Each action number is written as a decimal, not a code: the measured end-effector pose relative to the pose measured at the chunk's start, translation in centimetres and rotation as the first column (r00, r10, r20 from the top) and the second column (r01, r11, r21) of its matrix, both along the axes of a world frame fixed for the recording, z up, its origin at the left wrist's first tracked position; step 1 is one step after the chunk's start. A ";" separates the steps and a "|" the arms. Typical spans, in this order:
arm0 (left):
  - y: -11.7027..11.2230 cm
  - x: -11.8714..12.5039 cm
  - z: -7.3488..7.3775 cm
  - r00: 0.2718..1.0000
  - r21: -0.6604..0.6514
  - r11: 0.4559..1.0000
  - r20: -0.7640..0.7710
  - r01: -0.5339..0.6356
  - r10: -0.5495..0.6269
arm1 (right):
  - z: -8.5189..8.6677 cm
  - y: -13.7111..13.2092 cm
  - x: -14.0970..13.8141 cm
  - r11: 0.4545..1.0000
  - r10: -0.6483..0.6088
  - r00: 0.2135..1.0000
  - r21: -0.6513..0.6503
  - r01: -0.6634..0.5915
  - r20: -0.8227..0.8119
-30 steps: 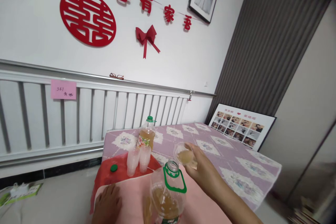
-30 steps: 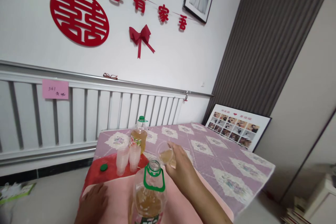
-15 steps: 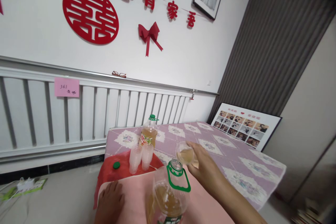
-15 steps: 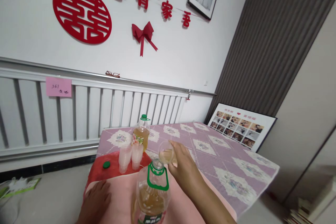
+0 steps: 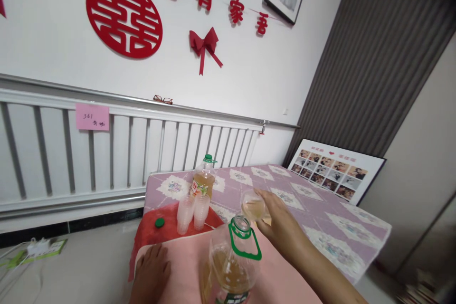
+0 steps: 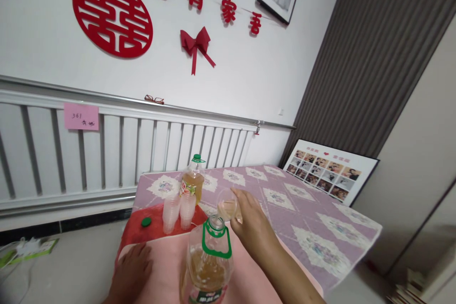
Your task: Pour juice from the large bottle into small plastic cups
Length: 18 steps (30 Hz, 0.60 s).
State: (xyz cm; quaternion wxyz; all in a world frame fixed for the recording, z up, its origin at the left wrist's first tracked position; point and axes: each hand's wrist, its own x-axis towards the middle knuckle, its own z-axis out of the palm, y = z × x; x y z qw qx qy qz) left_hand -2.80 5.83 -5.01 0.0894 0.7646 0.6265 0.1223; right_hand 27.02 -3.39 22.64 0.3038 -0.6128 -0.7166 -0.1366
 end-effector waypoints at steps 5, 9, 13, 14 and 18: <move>0.0 0.0 -0.4 1.000 0.013 1.000 0.028 0.000 0.000 | -0.1 0.1 0.0 1.000 -0.016 1.000 -0.020 0.017 0.017; 0.0 -0.1 -0.6 0.999 0.031 0.999 0.032 -0.007 0.006 | -0.1 0.3 0.1 1.000 -0.010 0.999 -0.018 0.011 0.036; 0.0 -0.1 -0.5 0.999 0.031 1.000 0.035 0.002 -0.003 | -0.1 0.2 0.2 1.000 -0.012 0.999 -0.014 0.012 0.046; 0.0 -0.1 -0.4 0.999 0.026 1.000 0.035 0.003 -0.004 | -0.1 0.2 0.2 1.000 -0.011 0.999 -0.012 0.012 0.051; 0.0 0.0 -0.3 1.000 0.005 1.000 0.030 -0.002 0.002 | -0.1 0.2 0.3 1.000 -0.008 0.998 0.008 0.008 0.064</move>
